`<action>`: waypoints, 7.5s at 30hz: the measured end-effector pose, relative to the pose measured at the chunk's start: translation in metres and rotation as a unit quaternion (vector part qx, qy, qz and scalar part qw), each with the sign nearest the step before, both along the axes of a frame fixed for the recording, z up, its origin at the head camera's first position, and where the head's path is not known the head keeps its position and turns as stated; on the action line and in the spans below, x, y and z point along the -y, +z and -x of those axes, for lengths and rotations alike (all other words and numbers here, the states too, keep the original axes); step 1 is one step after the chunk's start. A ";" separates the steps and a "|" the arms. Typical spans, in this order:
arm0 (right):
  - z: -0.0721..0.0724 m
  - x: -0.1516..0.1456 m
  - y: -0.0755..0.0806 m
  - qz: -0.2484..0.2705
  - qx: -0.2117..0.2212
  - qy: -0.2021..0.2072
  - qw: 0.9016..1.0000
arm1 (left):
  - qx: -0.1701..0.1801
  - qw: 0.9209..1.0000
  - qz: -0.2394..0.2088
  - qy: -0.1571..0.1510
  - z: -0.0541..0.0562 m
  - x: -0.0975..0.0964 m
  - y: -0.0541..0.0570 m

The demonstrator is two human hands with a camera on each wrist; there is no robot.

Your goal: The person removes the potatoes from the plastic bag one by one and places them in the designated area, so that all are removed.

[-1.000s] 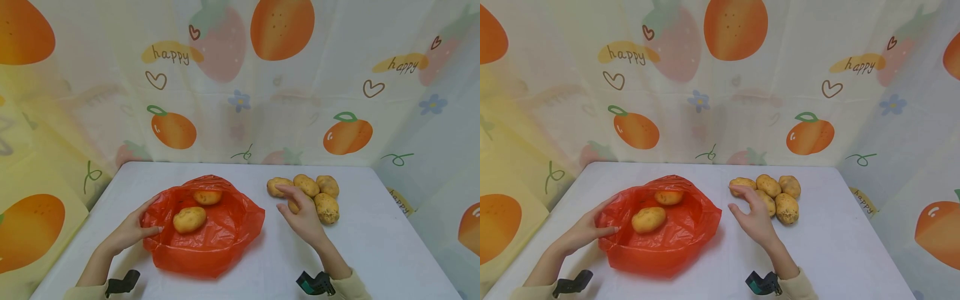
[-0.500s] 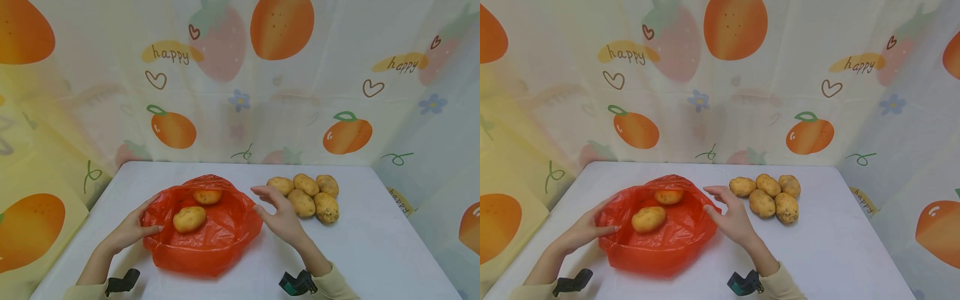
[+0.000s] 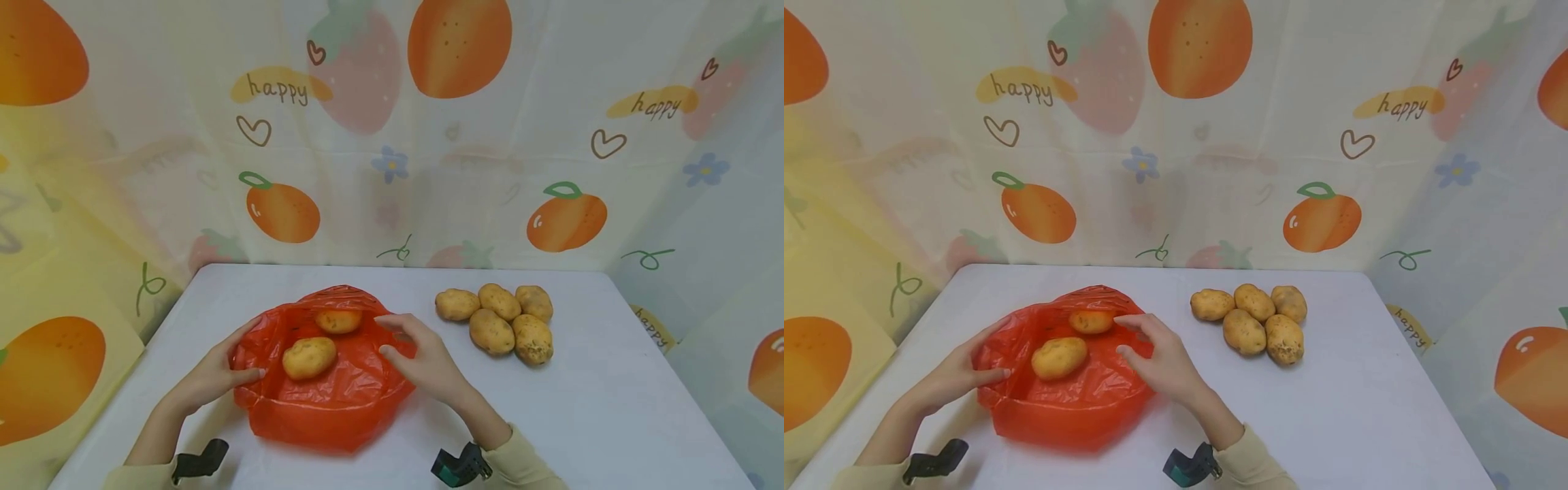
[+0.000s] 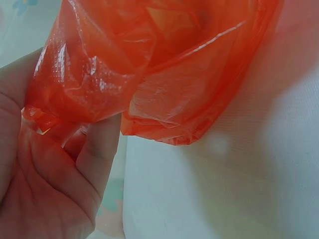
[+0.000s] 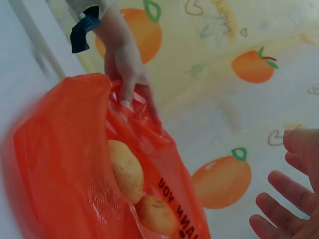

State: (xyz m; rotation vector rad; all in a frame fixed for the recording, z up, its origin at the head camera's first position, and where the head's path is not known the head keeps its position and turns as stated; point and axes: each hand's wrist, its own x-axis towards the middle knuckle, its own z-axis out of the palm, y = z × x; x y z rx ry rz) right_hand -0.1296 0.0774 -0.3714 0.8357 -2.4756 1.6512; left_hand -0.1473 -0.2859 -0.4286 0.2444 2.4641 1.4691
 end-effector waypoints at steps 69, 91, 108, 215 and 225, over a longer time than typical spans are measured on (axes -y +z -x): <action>0.071 0.097 -0.056 -0.116 0.110 0.080 0.984 | 0.013 1.000 0.000 0.010 0.000 0.001 0.000; 0.074 0.110 -0.071 -0.239 0.098 0.055 0.965 | 0.005 1.000 -0.003 0.007 0.001 0.001 -0.004; 0.073 0.114 -0.075 -0.270 0.099 0.082 0.954 | 0.008 1.000 -0.008 0.008 -0.001 0.000 -0.005; 0.019 0.064 -0.035 -0.025 0.084 -0.009 0.996 | 0.014 1.000 -0.003 0.012 0.001 0.000 -0.005; 0.013 0.043 -0.033 -0.004 0.056 -0.031 0.998 | 0.011 1.000 -0.004 0.010 0.000 0.000 -0.006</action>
